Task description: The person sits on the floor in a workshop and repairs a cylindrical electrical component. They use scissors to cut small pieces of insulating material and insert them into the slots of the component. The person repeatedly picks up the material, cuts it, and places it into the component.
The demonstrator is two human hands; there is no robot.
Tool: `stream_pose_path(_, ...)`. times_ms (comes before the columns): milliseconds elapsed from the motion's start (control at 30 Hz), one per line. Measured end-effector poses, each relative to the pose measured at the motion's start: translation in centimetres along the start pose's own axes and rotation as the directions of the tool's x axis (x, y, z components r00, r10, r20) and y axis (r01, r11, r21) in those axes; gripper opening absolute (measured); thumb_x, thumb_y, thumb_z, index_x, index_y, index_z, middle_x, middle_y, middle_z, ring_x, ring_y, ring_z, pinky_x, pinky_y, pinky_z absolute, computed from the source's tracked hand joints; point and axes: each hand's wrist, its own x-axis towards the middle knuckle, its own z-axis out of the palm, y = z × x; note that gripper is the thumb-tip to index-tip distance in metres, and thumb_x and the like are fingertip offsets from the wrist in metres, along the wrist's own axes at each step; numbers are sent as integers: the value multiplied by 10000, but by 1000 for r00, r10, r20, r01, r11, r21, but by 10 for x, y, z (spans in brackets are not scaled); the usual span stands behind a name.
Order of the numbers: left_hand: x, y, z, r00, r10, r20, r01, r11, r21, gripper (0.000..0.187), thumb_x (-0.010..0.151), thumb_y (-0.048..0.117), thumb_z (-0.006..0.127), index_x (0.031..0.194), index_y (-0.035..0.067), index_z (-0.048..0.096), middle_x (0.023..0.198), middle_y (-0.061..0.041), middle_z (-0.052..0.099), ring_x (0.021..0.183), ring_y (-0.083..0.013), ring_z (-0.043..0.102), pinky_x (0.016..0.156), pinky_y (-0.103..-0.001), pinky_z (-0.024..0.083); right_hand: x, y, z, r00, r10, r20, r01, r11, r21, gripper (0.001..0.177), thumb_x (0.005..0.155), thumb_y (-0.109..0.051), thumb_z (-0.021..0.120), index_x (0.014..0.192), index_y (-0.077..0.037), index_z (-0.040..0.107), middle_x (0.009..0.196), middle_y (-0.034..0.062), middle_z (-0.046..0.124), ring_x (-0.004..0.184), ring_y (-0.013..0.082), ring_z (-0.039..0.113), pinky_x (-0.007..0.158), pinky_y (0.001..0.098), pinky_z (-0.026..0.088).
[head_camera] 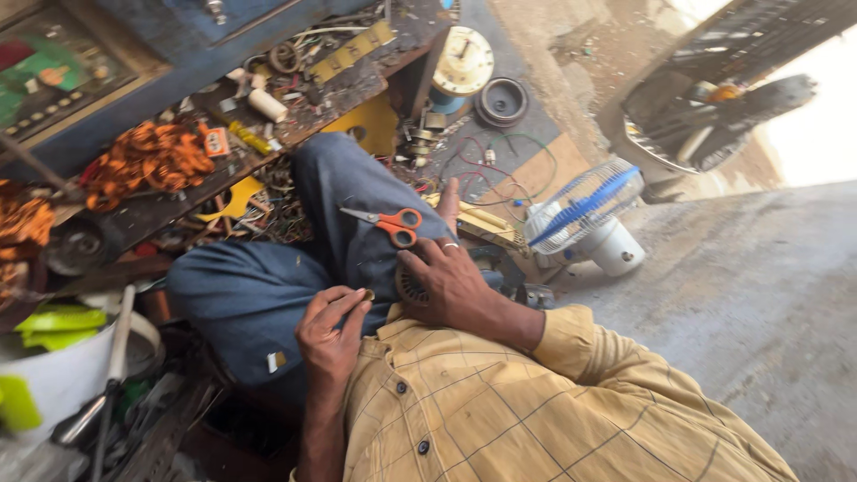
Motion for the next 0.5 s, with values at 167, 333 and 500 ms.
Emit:
stream_pose_path(167, 4, 6, -4, 995, 96, 0, -95, 994, 58, 236, 814, 1, 830, 1036, 39, 757, 968, -125, 722, 852, -243, 716, 734, -333, 578, -10, 33, 12, 997, 75, -27, -55, 893, 448, 899, 693, -538, 863, 1401, -77, 556, 1265, 171, 633, 1134, 332, 645, 945, 436, 539)
stream_pose_path(333, 6, 14, -4, 994, 94, 48, -96, 995, 23, 171, 894, -37, 819, 1032, 12, 731, 984, -140, 707, 882, -290, 707, 763, -372, 582, -7, 74, 51, 971, -30, 239, -240, -202, 949, 961, 902, -544, 816, 1613, -7, 458, 1319, 155, 609, 1228, 276, 614, 1053, 413, 510)
stream_pose_path(500, 14, 13, 2, 992, 95, 77, -91, 994, -59, 155, 887, -46, 825, 1008, -9, 735, 979, -137, 697, 874, -267, 727, 725, -344, 586, -5, 62, 54, 953, -89, 288, -293, -499, 815, 906, 888, -457, 840, 1584, -65, 411, 1480, 136, 558, 1350, 256, 574, 1211, 428, 459)
